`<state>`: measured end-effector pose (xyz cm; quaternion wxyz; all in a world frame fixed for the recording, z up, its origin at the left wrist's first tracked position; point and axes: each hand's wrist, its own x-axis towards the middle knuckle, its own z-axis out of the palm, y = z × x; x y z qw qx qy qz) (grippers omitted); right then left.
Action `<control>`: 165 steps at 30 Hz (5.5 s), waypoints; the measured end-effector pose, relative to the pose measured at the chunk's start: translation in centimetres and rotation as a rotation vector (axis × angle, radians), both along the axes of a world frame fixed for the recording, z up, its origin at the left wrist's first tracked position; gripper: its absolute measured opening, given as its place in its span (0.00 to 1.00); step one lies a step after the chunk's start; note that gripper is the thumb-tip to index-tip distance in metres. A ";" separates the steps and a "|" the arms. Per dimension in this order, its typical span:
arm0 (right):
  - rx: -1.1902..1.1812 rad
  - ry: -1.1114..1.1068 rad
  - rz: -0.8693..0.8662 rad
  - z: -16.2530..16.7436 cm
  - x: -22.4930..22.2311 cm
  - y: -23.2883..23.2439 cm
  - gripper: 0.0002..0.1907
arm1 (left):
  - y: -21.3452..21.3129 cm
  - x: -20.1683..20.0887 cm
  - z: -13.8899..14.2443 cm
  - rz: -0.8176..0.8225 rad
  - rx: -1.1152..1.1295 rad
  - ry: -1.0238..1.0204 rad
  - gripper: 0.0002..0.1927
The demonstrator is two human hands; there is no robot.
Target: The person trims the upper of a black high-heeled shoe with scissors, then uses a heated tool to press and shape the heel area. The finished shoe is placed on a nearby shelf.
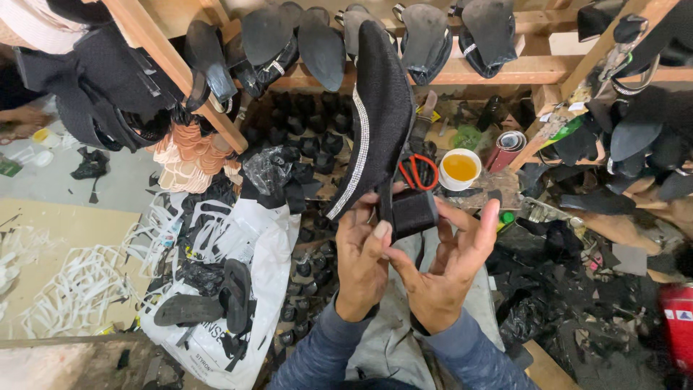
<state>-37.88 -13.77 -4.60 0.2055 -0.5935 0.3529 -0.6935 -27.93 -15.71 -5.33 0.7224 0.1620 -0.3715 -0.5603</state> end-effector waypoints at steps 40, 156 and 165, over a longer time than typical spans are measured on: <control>0.040 -1.431 1.022 -6.9 -5.7 -0.6 0.46 | 3.6 0.0 -3.2 0.352 -0.486 -0.807 0.24; 0.555 0.034 -0.038 -16.1 -12.8 -4.8 0.37 | -0.2 7.6 -16.1 -0.064 0.189 -0.966 0.41; 0.351 -0.202 0.271 -5.9 -10.2 -9.1 0.37 | 3.5 4.7 -13.8 -0.375 0.332 -0.322 0.42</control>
